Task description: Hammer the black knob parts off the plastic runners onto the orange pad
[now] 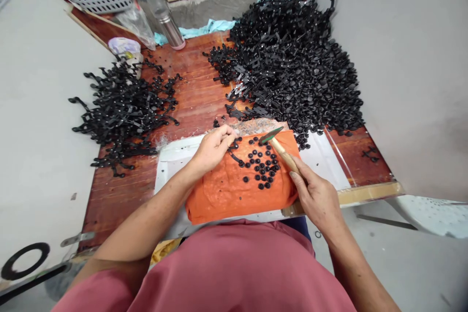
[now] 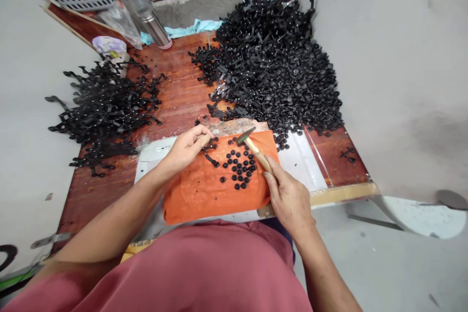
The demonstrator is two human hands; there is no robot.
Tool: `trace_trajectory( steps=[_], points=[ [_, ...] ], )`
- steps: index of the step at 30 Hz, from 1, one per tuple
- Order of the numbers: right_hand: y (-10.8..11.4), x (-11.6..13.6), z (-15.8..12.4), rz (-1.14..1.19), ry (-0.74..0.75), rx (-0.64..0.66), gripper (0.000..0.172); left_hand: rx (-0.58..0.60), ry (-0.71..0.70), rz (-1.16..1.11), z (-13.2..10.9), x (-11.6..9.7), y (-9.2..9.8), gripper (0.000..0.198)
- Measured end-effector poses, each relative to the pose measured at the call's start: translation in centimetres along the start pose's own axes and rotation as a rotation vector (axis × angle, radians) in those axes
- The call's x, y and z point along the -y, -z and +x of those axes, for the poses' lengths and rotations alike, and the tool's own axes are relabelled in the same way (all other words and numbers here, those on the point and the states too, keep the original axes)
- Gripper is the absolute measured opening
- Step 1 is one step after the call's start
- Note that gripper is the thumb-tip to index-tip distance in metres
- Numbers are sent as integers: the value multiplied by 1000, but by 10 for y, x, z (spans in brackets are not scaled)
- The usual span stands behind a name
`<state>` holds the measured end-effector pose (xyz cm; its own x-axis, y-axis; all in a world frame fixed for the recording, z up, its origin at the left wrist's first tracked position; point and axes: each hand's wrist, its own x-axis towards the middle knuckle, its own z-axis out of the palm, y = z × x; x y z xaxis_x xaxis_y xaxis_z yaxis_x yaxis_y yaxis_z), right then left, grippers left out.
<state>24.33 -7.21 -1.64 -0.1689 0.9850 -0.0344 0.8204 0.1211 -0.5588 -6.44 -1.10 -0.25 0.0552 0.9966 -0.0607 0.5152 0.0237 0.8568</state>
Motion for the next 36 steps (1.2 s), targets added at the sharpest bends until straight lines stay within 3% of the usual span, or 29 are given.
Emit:
trace_trajectory(
  steps=[5,10,15,21,36],
  points=[
    [-1,-4,-10,18,-12,34,46,113,79,-175,-33,-10,-4,19],
    [-5,-6,-14,43,-2,47,47,131,129,-148,-58,-6,-12,16],
    [-5,-4,-12,-10,17,30,47,71,131,-161,-58,4,-24,15],
    [-6,-3,-11,-58,-4,8,47,117,123,-145,-56,7,-32,14],
    [-8,-2,-12,-31,-14,14,47,143,80,-1,-55,0,-29,14]
  ],
)
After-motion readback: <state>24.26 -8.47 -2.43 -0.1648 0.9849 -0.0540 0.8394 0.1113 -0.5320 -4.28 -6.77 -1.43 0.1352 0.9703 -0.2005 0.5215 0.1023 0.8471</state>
